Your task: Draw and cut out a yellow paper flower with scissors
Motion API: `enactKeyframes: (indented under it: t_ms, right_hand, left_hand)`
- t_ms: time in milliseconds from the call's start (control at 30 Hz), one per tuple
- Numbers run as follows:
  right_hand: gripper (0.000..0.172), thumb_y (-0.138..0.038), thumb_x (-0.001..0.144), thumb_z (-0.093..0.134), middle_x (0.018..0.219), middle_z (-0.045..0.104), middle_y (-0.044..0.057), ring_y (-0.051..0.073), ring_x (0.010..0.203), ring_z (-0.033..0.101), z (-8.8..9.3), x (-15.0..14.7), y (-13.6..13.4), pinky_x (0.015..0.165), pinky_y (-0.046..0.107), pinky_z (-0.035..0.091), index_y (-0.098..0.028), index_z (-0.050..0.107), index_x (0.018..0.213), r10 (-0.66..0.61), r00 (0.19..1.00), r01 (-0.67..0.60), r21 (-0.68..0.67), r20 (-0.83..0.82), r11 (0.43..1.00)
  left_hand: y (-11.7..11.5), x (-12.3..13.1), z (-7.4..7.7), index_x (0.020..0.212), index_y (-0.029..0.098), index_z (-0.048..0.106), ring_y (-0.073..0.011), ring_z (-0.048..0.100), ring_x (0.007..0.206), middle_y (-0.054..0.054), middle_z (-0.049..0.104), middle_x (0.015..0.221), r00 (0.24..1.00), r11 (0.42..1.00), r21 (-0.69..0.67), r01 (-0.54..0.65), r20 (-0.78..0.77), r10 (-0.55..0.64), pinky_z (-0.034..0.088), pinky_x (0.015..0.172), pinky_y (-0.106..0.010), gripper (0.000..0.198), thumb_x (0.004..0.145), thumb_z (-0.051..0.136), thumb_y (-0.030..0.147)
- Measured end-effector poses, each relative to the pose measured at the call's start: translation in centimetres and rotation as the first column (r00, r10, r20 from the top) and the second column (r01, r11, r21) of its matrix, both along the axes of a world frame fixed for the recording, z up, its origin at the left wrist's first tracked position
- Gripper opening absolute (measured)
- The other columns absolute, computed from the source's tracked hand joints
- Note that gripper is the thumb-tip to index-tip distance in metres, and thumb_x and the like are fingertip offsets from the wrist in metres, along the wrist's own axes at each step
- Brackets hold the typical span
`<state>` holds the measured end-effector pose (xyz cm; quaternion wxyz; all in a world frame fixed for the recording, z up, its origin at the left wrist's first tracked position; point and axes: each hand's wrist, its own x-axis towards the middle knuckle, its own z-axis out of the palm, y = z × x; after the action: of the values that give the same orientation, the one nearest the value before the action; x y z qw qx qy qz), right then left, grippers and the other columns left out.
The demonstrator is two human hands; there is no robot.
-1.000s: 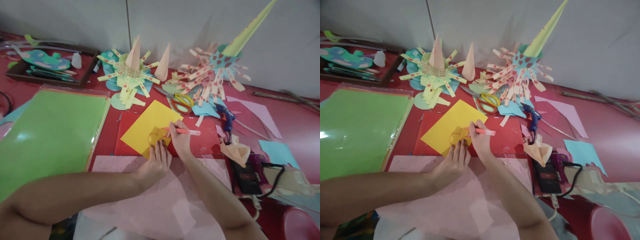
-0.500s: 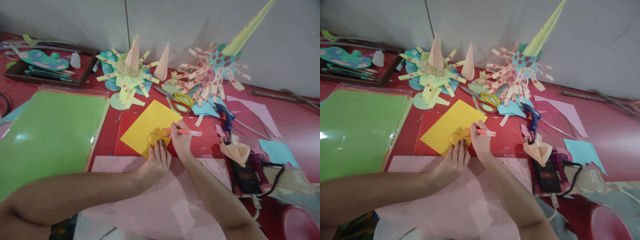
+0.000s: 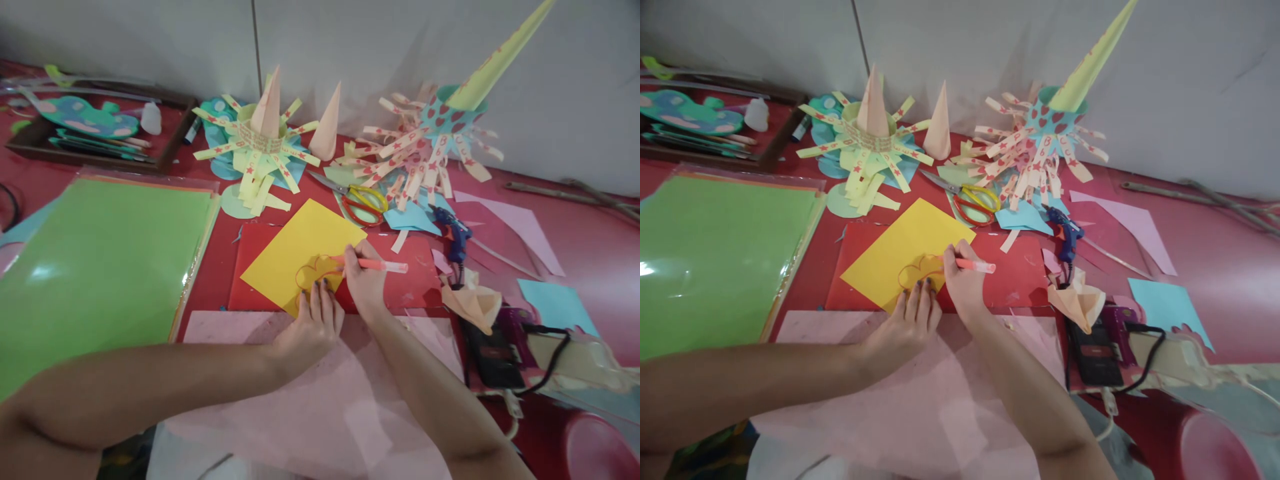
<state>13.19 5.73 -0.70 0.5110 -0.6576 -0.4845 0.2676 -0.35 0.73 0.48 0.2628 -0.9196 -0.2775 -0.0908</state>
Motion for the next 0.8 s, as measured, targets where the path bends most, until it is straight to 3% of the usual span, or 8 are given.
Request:
enactKeyframes:
  t_ms: [167, 467, 800]
  right_hand:
    - [0.027, -0.028, 0.082, 0.048, 0.049, 0.039, -0.009, 0.01, 0.046, 0.057, 0.13, -0.03, 0.04, 0.046, 0.02, 0.045, -0.022, 0.032, 0.061, -0.02, 0.997, 0.02, 0.002, -0.07, 1.0]
    - [0.031, -0.033, 0.085, 0.048, 0.047, 0.039, -0.009, 0.009, 0.043, 0.052, 0.19, -0.02, 0.04, 0.047, 0.021, 0.045, -0.022, 0.032, 0.06, 0.002, 1.0, -0.002, -0.001, -0.02, 1.0]
    - [0.025, -0.025, 0.078, 0.046, 0.049, 0.038, -0.008, 0.009, 0.045, 0.055, 0.77, -0.14, 0.1, 0.044, 0.019, 0.042, -0.022, 0.031, 0.059, -0.032, 0.998, 0.031, -0.008, -0.061, 0.999]
  left_hand:
    - [-0.02, -0.04, -0.08, 0.1, -0.002, 0.063, -0.0311, 0.067, 0.093, -0.026, 0.066, 0.104, 1.0, 1.0, -0.013, 0.005, 0.011, -0.005, 0.059, 0.07, -0.036, 0.029, 0.08, 0.042, 0.004]
    - [-0.04, -0.02, -0.19, 0.102, 0.0, 0.062, -0.0296, 0.067, 0.094, -0.024, 0.066, 0.106, 1.0, 1.0, -0.014, -0.001, -0.003, 0.001, 0.058, 0.071, -0.035, 0.03, 0.081, 0.041, 0.004]
    - [0.09, -0.09, -0.04, 0.101, -0.001, 0.062, -0.0309, 0.067, 0.094, -0.026, 0.065, 0.106, 1.0, 0.997, -0.073, 0.012, 0.027, -0.01, 0.058, 0.071, -0.036, 0.028, 0.082, 0.043, 0.004]
